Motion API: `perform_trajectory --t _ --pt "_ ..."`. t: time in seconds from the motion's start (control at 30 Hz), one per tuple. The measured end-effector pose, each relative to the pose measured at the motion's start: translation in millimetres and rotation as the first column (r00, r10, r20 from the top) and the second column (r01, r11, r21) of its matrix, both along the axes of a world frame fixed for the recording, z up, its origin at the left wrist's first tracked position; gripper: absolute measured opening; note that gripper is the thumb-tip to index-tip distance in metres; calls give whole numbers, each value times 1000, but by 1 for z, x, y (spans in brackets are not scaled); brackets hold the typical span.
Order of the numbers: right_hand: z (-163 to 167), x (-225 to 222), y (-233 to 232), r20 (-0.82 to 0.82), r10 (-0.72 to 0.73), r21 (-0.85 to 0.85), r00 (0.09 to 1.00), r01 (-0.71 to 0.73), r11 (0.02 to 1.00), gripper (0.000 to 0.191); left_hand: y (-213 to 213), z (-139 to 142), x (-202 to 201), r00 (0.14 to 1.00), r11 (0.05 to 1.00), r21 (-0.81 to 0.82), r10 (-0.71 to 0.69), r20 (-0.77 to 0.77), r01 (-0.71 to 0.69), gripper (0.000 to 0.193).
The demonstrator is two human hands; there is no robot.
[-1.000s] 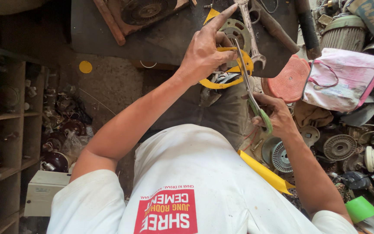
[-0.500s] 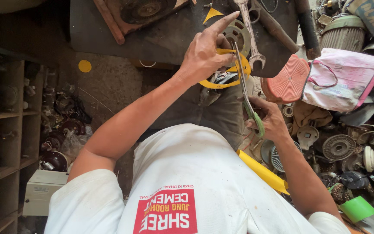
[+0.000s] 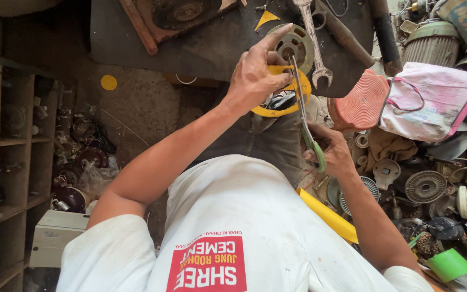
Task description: The person cuts a yellow plastic ring with scissors, applies adhesive to a metal fan component, and fits the ring onto the component. They repeat the cutting and fitting process to adjust the ring's fit.
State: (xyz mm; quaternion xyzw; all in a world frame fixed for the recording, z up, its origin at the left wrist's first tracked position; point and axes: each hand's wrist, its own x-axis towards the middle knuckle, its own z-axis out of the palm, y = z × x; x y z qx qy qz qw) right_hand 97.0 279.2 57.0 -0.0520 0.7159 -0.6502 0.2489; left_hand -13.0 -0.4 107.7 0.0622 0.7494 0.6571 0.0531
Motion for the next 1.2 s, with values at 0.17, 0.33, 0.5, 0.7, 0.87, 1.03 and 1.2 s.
perform_trajectory --t 0.17,0.33,0.5,0.7,0.87,1.03,1.2 --pt "6 -4 -1 9 33 17 999 -33 999 99 -1 2 0 1000 999 -39 5 15 -5 96" --pt "17 -18 6 -18 109 105 994 -107 989 92 4 0 0 1000 997 -71 8 8 -7 104" --pt "19 -26 7 -18 123 111 992 -120 986 93 5 -5 -5 999 992 -116 44 -27 -47 109" --pt "13 -22 4 3 89 109 996 -89 990 94 5 -10 -4 997 986 -150 81 4 -80 113" --pt "11 -19 5 -44 93 164 995 -84 983 92 3 -14 -4 997 994 -78 72 6 -71 111" --pt "11 -18 5 -47 57 151 997 -49 987 92 4 -16 -6 998 996 84 26 50 -30 105" --pt "9 -14 4 -42 46 134 998 -40 990 92 4 -16 -5 994 970 239 -54 96 30 104"
